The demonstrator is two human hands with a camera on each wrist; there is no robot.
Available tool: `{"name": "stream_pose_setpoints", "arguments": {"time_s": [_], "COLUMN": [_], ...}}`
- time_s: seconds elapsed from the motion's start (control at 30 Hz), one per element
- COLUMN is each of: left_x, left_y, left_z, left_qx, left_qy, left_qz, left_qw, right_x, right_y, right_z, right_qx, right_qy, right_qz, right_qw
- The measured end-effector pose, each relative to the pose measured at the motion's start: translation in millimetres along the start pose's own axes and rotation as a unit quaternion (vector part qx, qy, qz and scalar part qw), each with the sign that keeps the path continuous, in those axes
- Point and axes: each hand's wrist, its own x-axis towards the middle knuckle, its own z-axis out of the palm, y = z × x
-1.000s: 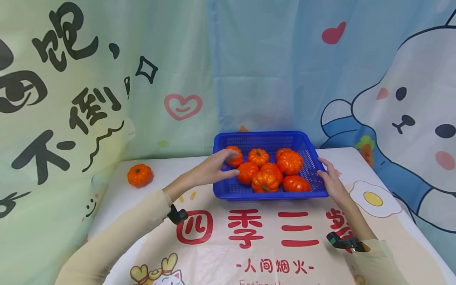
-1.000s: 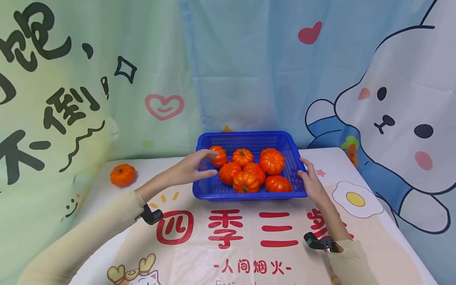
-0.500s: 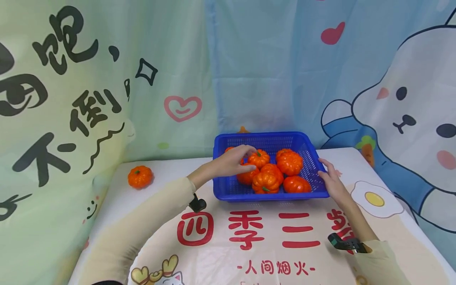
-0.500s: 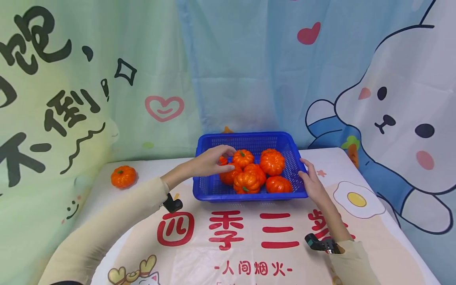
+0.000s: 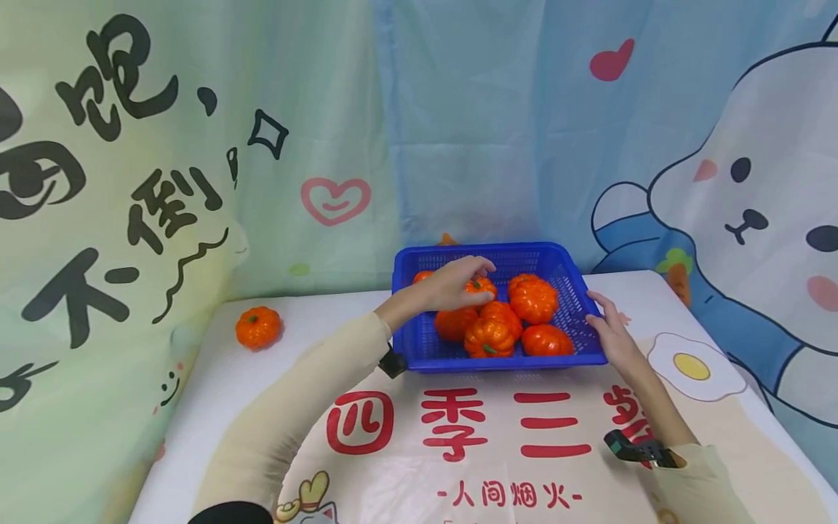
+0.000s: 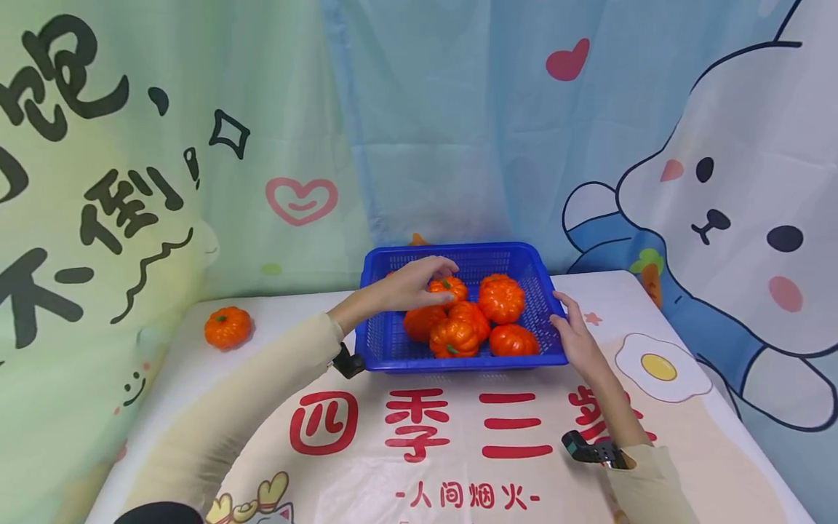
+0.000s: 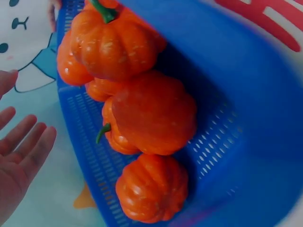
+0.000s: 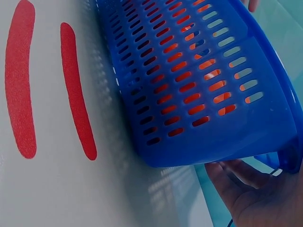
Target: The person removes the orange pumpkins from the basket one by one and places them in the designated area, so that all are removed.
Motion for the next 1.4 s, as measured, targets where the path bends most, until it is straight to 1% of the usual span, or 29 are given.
{"name": "stream_pose_setpoints", "arguments": {"time_s": [0.13, 0.3, 0.47, 0.57, 0.77, 0.9, 1.07, 1.2, 1.33, 1.4], "left_x": [11.8, 30.9, 51.5, 60.3, 69.2, 75.4, 82.3, 86.5, 87.5, 87.2], "left_y": [1.6, 3.9, 6.4, 6.1, 7.1, 4.8, 4.6, 8.5, 12.4, 13.0], "left_z": [0.4, 2.8, 9.2, 15.3, 29.3, 35.8, 38.6, 40.0, 43.7, 45.8], "left_qx": [-0.011, -0.030, -0.062, -0.070, -0.068, -0.060, -0.036, -0.014, -0.008, -0.012], "left_qy": [0.000, 0.006, 0.015, 0.012, -0.017, -0.036, -0.077, -0.099, -0.122, -0.126], "left_qz": [-0.005, -0.006, -0.009, -0.008, 0.012, 0.012, -0.013, -0.031, -0.059, -0.070], "left_qw": [0.9999, 0.9995, 0.9979, 0.9974, 0.9975, 0.9975, 0.9963, 0.9945, 0.9908, 0.9895], "right_x": [-0.3, -0.4, -0.6, 0.9, -0.3, -1.0, -2.0, -2.0, -1.6, -2.0], "right_y": [-0.7, -1.9, -3.6, -3.9, -1.6, -1.5, -2.5, -2.2, -2.0, -2.4], "right_z": [0.0, -0.4, -2.5, -2.1, 0.1, -0.4, -0.4, -1.2, -1.4, -1.3], "right_qx": [0.003, 0.003, 0.000, 0.006, 0.010, 0.007, 0.006, 0.006, 0.009, 0.009], "right_qy": [0.001, -0.002, 0.002, 0.001, -0.001, 0.003, 0.004, 0.008, 0.007, 0.006], "right_qz": [0.001, 0.006, 0.008, 0.009, 0.019, 0.020, 0.026, 0.022, 0.020, 0.021], "right_qw": [1.000, 1.000, 1.000, 1.000, 1.000, 1.000, 1.000, 1.000, 1.000, 1.000]}}
